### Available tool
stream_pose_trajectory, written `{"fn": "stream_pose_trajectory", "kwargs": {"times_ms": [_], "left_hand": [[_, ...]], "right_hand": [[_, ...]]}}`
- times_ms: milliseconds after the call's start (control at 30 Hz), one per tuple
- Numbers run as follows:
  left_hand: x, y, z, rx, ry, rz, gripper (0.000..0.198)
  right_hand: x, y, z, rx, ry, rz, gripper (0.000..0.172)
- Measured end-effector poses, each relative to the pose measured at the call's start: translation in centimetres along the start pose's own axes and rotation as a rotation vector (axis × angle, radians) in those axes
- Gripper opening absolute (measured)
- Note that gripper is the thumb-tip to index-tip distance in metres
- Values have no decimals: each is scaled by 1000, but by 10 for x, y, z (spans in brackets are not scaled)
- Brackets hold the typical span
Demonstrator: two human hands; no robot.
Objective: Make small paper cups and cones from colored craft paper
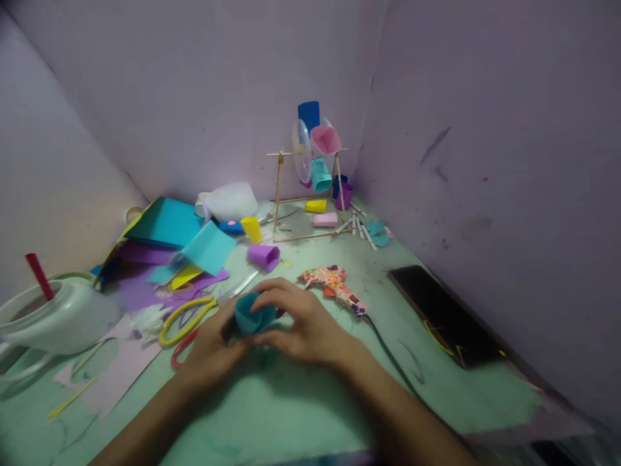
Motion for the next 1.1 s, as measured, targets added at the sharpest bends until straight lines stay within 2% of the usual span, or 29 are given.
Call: {"fn": "stream_pose_trajectory", "kwargs": {"times_ms": [100,200,267,467,667,767,833,900,1000,1100], "left_hand": [[1,0,1,18,-103,12,39],[1,2,0,-12,-181,3,38],[0,2,0,-16,-187,4,41],[-4,2,1,39,-139,-51,27],[-2,0,1,-32,-7,-57,29],[-1,0,1,-75,10,-115,32],[0,0,1,-86,68,-167,27],[0,0,1,-92,136,-207,21],[0,3,2,-108,186,-228,19],[0,5,3,-122,193,-226,20]], "right_hand": [[6,3,1,-31,-116,-74,22],[8,5,0,-15,-119,-101,13],[7,6,-1,-14,-107,-92,12],[7,2,0,-12,-68,-67,9],[8,0,1,50,40,-52,13],[8,-1,1,97,45,-69,10],[7,-2,1,101,64,-79,7],[5,-1,1,40,133,-56,7],[1,4,-1,-182,285,74,21],[-5,10,-2,-375,348,184,28]]}}
Point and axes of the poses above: each hand's wrist, its own z-axis towards the middle knuckle, its own x-axis out of the back of the hand, y = z × x, the point moved 3 cm from there along z, towards the middle knuckle, and after that the axes turned 3 degrees about -z, right-handed, at the moved point
